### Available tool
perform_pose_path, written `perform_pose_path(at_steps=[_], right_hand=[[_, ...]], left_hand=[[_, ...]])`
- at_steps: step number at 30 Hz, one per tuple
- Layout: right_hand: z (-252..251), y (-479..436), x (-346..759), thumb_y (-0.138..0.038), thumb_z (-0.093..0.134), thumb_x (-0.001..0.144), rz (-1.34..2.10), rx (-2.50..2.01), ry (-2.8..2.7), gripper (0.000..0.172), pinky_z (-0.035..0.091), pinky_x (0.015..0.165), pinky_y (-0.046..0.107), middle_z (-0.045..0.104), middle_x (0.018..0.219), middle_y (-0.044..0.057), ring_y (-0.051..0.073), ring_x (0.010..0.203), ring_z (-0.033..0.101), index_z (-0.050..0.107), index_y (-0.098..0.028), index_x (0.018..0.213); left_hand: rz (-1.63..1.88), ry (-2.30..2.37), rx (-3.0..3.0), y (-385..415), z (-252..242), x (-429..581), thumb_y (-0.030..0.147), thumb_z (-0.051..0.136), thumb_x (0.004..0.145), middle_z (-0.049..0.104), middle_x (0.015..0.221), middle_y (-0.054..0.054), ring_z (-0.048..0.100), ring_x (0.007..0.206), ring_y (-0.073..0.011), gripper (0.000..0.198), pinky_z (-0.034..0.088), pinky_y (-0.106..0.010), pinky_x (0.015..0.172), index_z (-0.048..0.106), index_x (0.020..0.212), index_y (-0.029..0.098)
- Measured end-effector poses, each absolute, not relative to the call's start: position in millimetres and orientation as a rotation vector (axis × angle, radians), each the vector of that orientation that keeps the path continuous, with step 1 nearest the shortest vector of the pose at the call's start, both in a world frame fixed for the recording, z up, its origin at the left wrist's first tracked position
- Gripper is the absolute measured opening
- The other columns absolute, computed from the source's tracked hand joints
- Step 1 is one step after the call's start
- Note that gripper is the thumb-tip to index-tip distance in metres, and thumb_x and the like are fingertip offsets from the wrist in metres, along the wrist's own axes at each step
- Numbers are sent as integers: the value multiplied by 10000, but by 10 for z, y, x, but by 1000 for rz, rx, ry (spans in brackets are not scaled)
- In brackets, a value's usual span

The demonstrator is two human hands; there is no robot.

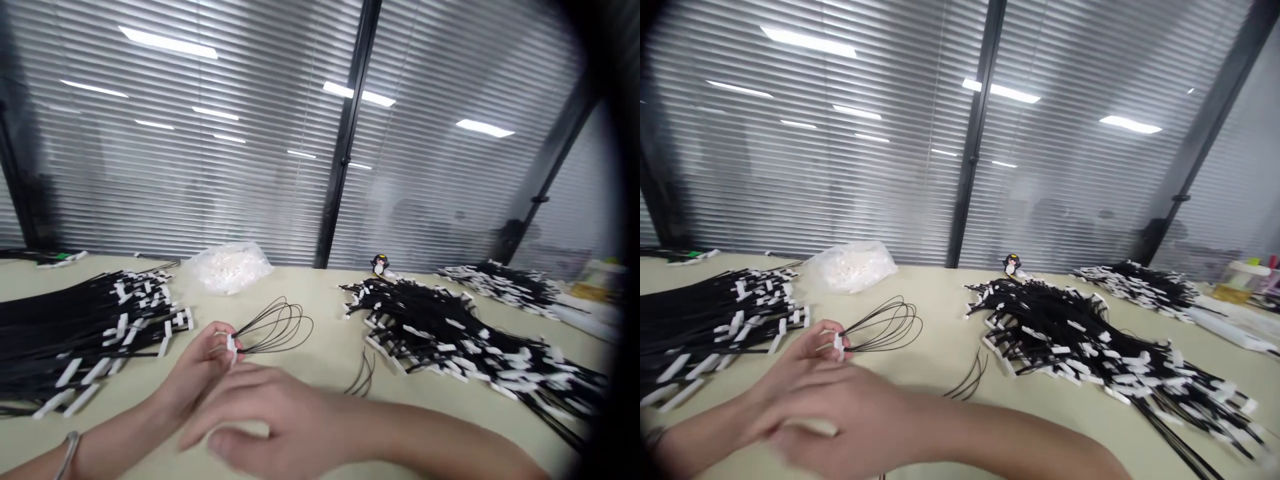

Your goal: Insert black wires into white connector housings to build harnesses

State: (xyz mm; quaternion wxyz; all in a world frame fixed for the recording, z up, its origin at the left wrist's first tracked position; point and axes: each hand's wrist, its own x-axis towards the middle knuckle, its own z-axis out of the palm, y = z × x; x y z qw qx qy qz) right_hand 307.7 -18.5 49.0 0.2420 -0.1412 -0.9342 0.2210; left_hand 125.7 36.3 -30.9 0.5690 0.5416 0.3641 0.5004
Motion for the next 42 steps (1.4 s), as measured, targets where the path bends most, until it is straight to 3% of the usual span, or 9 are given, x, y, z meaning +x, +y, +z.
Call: perform_pose_path(at_steps=[2, 5, 10, 15, 25, 31, 38, 42], right_hand=[[269, -55, 3219, -152, 461, 845, 728, -667, -2374, 238, 402, 911, 211, 649, 920, 0, 92, 901, 562, 676, -198, 934], [-23, 197, 3402, -187, 474, 830, 788, -905, -2227, 207, 410, 831, 274, 638, 837, 34, 127, 802, 542, 679, -166, 854], [-177, 373, 3493, -304, 449, 859, 1274, -931, -2068, 288, 395, 604, 190, 614, 725, 38, 71, 609, 483, 646, -113, 773], [-189, 271, 3536, -379, 520, 833, 1570, -957, -1889, 313, 267, 476, 175, 534, 592, 5, 45, 491, 377, 555, -111, 676], [-252, 234, 3549, -479, 567, 815, 1604, -948, -1698, 439, 201, 488, 211, 386, 506, -48, 41, 479, 304, 443, -141, 565], [-175, 205, 3578, -470, 589, 802, 1699, -953, -1563, 402, 201, 465, 195, 450, 515, -35, 37, 472, 341, 523, -121, 613], [-180, 191, 3599, -348, 641, 787, 1752, -927, -1330, 246, 276, 457, 161, 526, 514, -29, 42, 463, 410, 623, -111, 851], [-188, 238, 3631, -245, 641, 762, 1784, -942, -1020, 139, 405, 522, 131, 555, 613, -34, 27, 530, 488, 563, -131, 776]], left_hand=[[1216, 852, 1279, 344, -319, 1273, 243, 668, 764, 636, 848, -14, 610, 767, -175, 199, 442, -283, 698, 523, 901, 234], [1244, 856, 1199, 350, -320, 1337, 173, 684, 744, 635, 828, 3, 611, 810, -164, 216, 426, -292, 801, 522, 875, 232], [1227, 756, 1004, 331, -216, 1532, 124, 674, 746, 634, 885, 10, 620, 929, -173, 290, 405, -294, 870, 493, 933, 252], [1123, 658, 1077, 251, -158, 1631, 128, 649, 785, 641, 927, -11, 630, 948, -182, 248, 408, -312, 891, 500, 950, 239], [1028, 679, 1020, 278, -191, 1564, 109, 698, 741, 643, 936, 5, 654, 894, -164, 294, 460, -294, 839, 532, 946, 239], [1018, 690, 1037, 248, -159, 1593, 124, 700, 738, 634, 944, -1, 655, 880, -187, 274, 487, -349, 819, 541, 931, 234], [1087, 762, 1064, 235, -179, 1607, 146, 682, 763, 617, 956, -7, 657, 891, -191, 248, 492, -321, 801, 537, 948, 225], [1128, 800, 1068, 243, -210, 1612, 150, 685, 756, 630, 959, -18, 658, 904, -207, 257, 491, -340, 808, 539, 955, 224]])
